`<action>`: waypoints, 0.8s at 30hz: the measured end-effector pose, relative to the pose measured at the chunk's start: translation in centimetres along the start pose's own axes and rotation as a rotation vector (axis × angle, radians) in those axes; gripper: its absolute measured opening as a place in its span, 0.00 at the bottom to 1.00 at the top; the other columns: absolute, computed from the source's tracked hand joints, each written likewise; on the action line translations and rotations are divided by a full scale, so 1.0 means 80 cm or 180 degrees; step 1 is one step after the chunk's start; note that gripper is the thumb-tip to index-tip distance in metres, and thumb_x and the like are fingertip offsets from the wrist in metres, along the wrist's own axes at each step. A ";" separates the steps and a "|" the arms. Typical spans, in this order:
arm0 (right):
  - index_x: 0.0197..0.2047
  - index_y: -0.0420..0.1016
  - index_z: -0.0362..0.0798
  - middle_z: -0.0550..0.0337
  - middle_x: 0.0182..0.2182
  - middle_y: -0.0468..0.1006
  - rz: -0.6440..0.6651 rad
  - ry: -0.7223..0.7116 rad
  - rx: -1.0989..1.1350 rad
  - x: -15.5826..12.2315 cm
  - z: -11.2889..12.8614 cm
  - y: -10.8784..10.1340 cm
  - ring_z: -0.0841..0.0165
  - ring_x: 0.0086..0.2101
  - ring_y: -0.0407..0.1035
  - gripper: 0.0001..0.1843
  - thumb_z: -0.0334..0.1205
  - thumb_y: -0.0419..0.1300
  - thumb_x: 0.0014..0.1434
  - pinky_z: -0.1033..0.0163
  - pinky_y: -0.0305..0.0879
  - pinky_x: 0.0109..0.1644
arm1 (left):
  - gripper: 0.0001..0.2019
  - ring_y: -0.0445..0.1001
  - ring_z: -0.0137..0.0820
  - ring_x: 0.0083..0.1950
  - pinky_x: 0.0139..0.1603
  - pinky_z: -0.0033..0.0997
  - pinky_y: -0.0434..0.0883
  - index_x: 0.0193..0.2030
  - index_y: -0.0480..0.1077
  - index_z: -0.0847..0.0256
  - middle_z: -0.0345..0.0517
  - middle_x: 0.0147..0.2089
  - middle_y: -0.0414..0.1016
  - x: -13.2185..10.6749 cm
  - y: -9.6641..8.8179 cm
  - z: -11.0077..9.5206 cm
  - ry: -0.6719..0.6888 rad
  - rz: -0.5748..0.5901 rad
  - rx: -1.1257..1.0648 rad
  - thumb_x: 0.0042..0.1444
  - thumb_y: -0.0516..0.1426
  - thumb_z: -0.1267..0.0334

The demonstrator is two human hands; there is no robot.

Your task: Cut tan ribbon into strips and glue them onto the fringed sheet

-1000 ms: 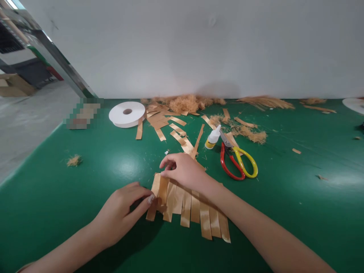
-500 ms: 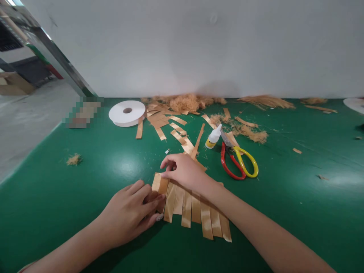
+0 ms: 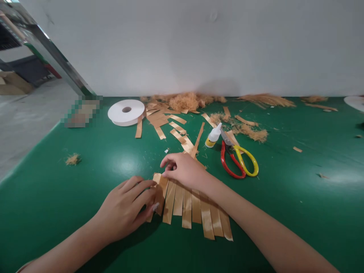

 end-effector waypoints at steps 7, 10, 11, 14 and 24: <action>0.37 0.70 0.48 0.61 0.28 0.74 -0.0083 -0.0048 -0.0033 0.003 -0.004 0.001 0.71 0.29 0.67 0.08 0.38 0.61 0.51 0.65 0.61 0.31 | 0.08 0.68 0.40 0.44 0.34 0.36 0.68 0.38 0.67 0.64 0.51 0.46 0.74 -0.001 0.005 0.002 0.0043 0.0052 0.0258 0.60 0.48 0.65; 0.37 0.70 0.48 0.61 0.27 0.74 -0.0132 -0.0052 -0.0059 0.004 -0.003 0.002 0.71 0.28 0.66 0.08 0.38 0.60 0.51 0.66 0.60 0.30 | 0.09 0.67 0.38 0.43 0.35 0.36 0.67 0.40 0.68 0.64 0.50 0.45 0.74 -0.001 0.006 0.000 0.0064 0.0091 0.0290 0.60 0.48 0.65; 0.36 0.70 0.48 0.61 0.27 0.74 -0.0141 -0.0054 -0.0076 0.004 -0.003 0.002 0.71 0.28 0.66 0.08 0.38 0.60 0.51 0.66 0.60 0.30 | 0.09 0.67 0.38 0.42 0.34 0.36 0.66 0.40 0.68 0.63 0.49 0.44 0.74 -0.001 0.006 0.000 0.0064 0.0124 0.0300 0.60 0.48 0.65; 0.37 0.70 0.48 0.61 0.27 0.74 -0.0124 -0.0065 -0.0120 0.003 -0.001 0.004 0.72 0.27 0.65 0.08 0.38 0.59 0.51 0.66 0.59 0.29 | 0.09 0.67 0.38 0.40 0.32 0.35 0.65 0.41 0.68 0.62 0.49 0.43 0.72 -0.001 0.009 -0.001 0.0050 0.0209 0.0361 0.60 0.48 0.65; 0.36 0.70 0.48 0.61 0.26 0.74 -0.0200 -0.0123 -0.0204 0.005 -0.001 0.004 0.72 0.26 0.65 0.07 0.36 0.60 0.51 0.66 0.58 0.29 | 0.08 0.67 0.39 0.40 0.32 0.36 0.65 0.36 0.69 0.61 0.50 0.41 0.71 -0.003 0.011 0.000 0.0016 0.0195 0.0343 0.59 0.50 0.63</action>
Point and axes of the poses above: each hand's wrist, its own x-axis towards the middle knuckle, its own y-axis out of the palm, z = x × y, the point moved 6 cm from there along x, towards the middle knuckle
